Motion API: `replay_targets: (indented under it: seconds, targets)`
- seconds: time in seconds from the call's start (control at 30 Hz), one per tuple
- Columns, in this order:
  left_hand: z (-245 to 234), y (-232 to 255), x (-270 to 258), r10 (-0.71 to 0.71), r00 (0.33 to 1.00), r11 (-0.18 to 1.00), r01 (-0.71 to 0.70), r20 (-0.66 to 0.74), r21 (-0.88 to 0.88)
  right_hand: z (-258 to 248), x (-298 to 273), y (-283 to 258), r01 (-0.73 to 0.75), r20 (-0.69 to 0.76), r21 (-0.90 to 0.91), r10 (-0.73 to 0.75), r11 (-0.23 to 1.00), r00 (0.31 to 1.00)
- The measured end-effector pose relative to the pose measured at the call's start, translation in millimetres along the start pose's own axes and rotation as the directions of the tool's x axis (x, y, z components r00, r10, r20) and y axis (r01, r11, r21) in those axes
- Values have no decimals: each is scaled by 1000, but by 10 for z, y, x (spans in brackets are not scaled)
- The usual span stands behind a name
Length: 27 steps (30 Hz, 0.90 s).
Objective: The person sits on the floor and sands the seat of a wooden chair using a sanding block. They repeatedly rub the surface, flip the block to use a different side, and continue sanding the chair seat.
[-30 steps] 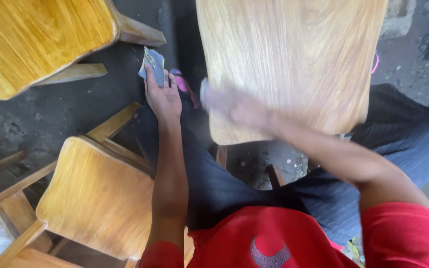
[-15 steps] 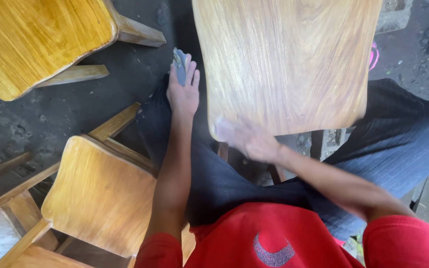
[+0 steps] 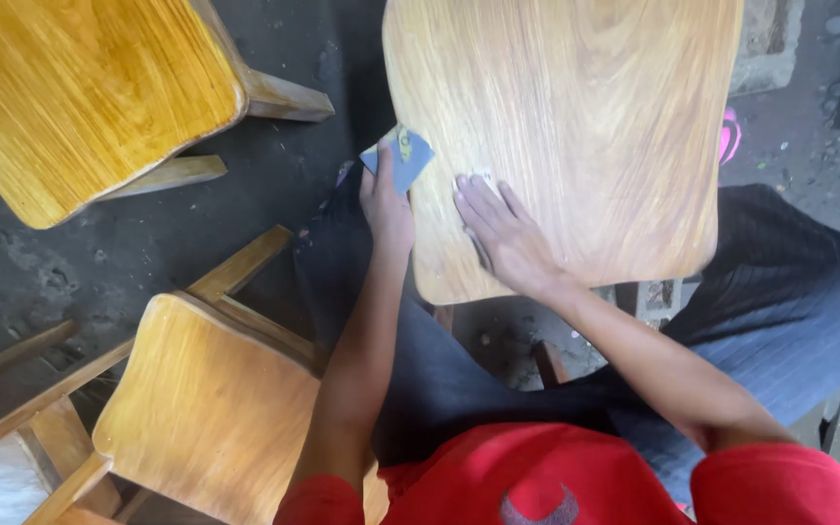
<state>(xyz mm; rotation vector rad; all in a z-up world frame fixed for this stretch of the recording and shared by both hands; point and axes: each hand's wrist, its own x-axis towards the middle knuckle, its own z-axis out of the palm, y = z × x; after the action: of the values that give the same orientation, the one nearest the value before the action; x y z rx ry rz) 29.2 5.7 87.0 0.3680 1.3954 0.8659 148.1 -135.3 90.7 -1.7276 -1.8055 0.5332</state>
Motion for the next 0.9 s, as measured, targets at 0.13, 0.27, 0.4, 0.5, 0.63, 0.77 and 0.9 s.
replay_targets:
  seconds: [0.13,0.27,0.4,0.5,0.63,0.77,0.9]
  targets:
    - [-68,-158,125,5,999,1000,-5,-43,0,76,554,610,65,-68,-137,-74,988,995]
    - [-4,-113,74,12,998,998,-15,-55,-54,-159,1913,1105,-3,-288,-303,-89,953,954]
    - [-39,-250,204,135,990,980,-141,50,139,-47,1761,1135,-36,-313,-322,-70,946,947]
    - [5,-153,73,127,991,930,-131,33,345,-70,775,511,-118,-149,-167,93,979,984]
    - [52,-120,-43,179,978,882,-208,107,422,103,-667,150,-52,8,-148,54,988,998]
    - [132,-71,-185,226,966,788,-259,128,559,88,-399,703,1,-46,-133,-7,991,999]
    - [153,-88,-144,234,964,726,-258,124,637,-334,1155,1294,-133,-153,-278,92,951,984]
